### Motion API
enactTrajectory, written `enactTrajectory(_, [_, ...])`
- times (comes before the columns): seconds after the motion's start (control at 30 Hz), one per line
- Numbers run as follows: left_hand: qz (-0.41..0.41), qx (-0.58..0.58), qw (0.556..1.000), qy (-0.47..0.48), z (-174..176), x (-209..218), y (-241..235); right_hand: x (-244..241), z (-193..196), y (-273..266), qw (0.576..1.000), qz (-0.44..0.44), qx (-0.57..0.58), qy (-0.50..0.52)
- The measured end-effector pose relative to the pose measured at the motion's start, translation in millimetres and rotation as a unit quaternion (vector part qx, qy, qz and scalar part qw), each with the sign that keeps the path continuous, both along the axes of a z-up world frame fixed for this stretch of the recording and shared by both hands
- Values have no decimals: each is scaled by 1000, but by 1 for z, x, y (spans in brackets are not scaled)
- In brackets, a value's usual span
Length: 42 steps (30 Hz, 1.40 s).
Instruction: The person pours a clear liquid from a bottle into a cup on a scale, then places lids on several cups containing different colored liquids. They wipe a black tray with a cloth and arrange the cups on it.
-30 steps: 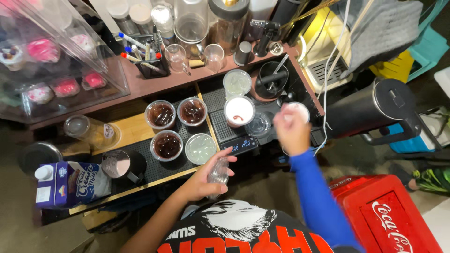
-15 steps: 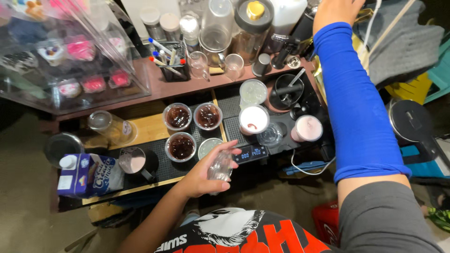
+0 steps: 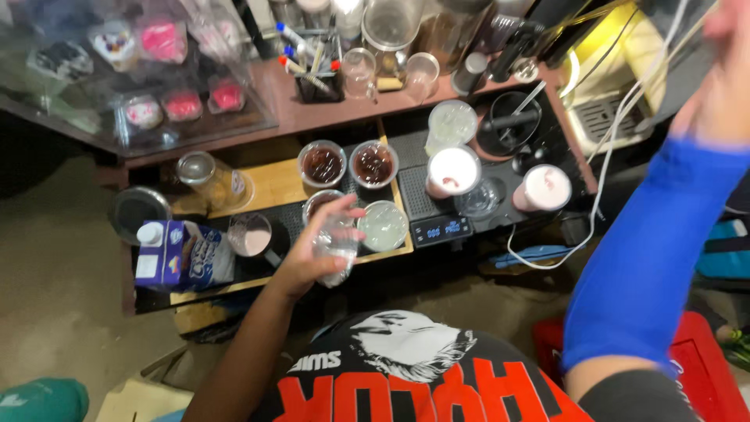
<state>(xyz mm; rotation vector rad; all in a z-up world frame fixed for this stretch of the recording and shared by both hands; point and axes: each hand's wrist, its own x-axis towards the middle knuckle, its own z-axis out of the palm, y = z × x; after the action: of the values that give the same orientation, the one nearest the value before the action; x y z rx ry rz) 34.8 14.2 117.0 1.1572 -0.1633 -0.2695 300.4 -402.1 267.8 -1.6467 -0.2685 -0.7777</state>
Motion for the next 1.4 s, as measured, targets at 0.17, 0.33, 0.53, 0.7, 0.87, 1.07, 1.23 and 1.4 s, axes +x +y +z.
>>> enactTrajectory(0.17, [23, -15, 999, 36, -9, -15, 21, -145, -85, 50, 868, 238, 349, 260])
enactTrajectory(0.33, [14, -18, 999, 33, -18, -18, 31, -201, -166, 118, 814, 322, 176, 450])
enactTrajectory(0.53, [0, -23, 999, 41, -24, -21, 41, -230, -162, 157, 899, 157, -351, 211])
enactTrajectory(0.7, [5, -1, 999, 41, -25, -23, 52, -228, -164, 170, 862, 157, -374, 303])
enactTrajectory(0.87, [3, -4, 998, 60, -23, -23, 56, -224, -176, 173, 858, 158, -361, 330])
enactTrajectory(1.07, [0, -6, 998, 58, -28, -22, 59, -219, -189, 174, 850, 156, -361, 351])
enactTrajectory(1.23, [4, -4, 998, 61, -30, -23, 59, -218, -195, 173, 851, 155, -360, 348])
enactTrajectory(1.4, [4, -5, 998, 61, -31, -25, 60, -216, -199, 169, 847, 146, -368, 353])
